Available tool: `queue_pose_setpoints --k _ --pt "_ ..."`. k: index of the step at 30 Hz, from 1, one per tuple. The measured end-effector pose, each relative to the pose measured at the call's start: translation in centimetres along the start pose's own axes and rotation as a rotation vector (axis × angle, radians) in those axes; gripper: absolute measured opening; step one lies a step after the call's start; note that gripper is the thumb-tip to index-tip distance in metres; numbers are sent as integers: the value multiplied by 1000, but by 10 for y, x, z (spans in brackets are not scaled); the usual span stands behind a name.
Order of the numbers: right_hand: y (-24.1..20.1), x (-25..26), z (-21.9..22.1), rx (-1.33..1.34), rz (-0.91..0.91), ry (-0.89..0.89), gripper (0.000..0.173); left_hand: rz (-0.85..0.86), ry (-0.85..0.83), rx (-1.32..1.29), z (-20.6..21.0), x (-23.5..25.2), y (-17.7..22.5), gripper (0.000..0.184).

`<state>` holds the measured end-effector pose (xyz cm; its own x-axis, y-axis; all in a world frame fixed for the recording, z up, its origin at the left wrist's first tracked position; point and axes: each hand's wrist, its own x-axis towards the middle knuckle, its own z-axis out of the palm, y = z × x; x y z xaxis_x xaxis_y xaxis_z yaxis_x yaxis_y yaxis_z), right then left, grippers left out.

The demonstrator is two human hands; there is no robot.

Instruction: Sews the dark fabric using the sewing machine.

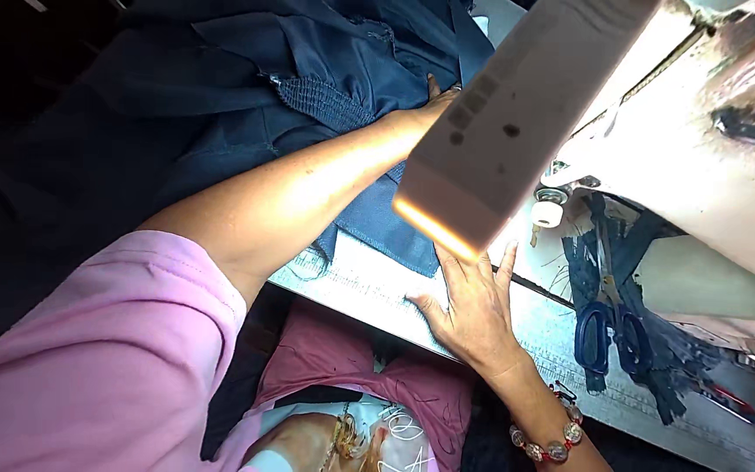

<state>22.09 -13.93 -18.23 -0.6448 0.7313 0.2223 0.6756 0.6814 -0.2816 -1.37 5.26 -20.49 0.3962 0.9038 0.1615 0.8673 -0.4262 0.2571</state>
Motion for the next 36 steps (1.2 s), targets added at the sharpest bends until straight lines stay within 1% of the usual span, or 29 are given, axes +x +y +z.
queue_pose_setpoints --k 2,3,4,5,6,8,9,10,11,12,14,15,17,18,19,22,23,25,27,28,29,30,31,32,34,36 --pt "-1 0 0 13 5 7 81 -4 17 -12 -12 -5 11 61" --pt "-1 0 0 13 8 14 81 -36 -10 -9 -24 -9 24 63" --pt "-1 0 1 11 11 16 81 -81 -77 -17 -43 -15 42 64" --pt "-2 -1 1 9 12 18 81 -101 -83 -2 -57 -25 57 62" --pt "-2 -1 2 10 13 21 81 -90 -36 28 -66 -40 69 54" --pt "-3 -2 2 24 12 23 81 -4 167 125 -63 -79 84 31" --pt "-2 -1 1 37 10 18 80 56 271 123 -55 -97 88 26" --pt "-1 1 -2 60 7 7 76 119 331 85 -46 -114 90 26" --pt "2 4 -8 103 8 3 68 159 346 24 -37 -126 91 26" --pt "5 10 -14 167 21 22 56 160 320 -47 -30 -134 89 28" --pt "14 27 -26 282 99 156 29 130 301 -166 -24 -139 89 28" --pt "17 36 -30 296 167 197 24 118 301 -198 -24 -138 89 28" --pt "23 46 -34 275 290 145 35 112 299 -211 -24 -135 90 29" --pt "26 51 -32 251 305 122 39 111 296 -207 -25 -134 90 29" --pt "28 55 -30 221 298 120 39 110 290 -204 -26 -134 90 30" --pt "31 60 -26 135 272 125 27 97 257 -200 -27 -135 92 31" --pt "33 60 -29 94 280 120 27 98 255 -201 -27 -135 91 31" --pt "39 54 -41 -102 336 112 36 108 250 -189 -26 -133 91 31" --pt "46 48 -58 -326 390 130 36 125 237 -143 -27 -132 91 34" --pt "44 45 -66 -388 426 101 36 144 237 -123 -28 -132 91 34" --pt "40 40 -69 -398 420 80 36 163 229 -110 -29 -130 90 35" --pt "35 32 -67 -353 338 95 33 174 212 -102 -30 -127 89 35" --pt "28 23 -59 -255 206 118 27 174 189 -105 -32 -124 89 35" --pt "20 15 -50 -136 60 107 27 163 165 -113 -35 -120 89 35" --pt "3 4 -30 32 -145 26 34 130 139 -159 -38 -113 90 35" --pt "-6 -6 -14 46 -198 27 42 96 167 -186 -35 -108 92 33"
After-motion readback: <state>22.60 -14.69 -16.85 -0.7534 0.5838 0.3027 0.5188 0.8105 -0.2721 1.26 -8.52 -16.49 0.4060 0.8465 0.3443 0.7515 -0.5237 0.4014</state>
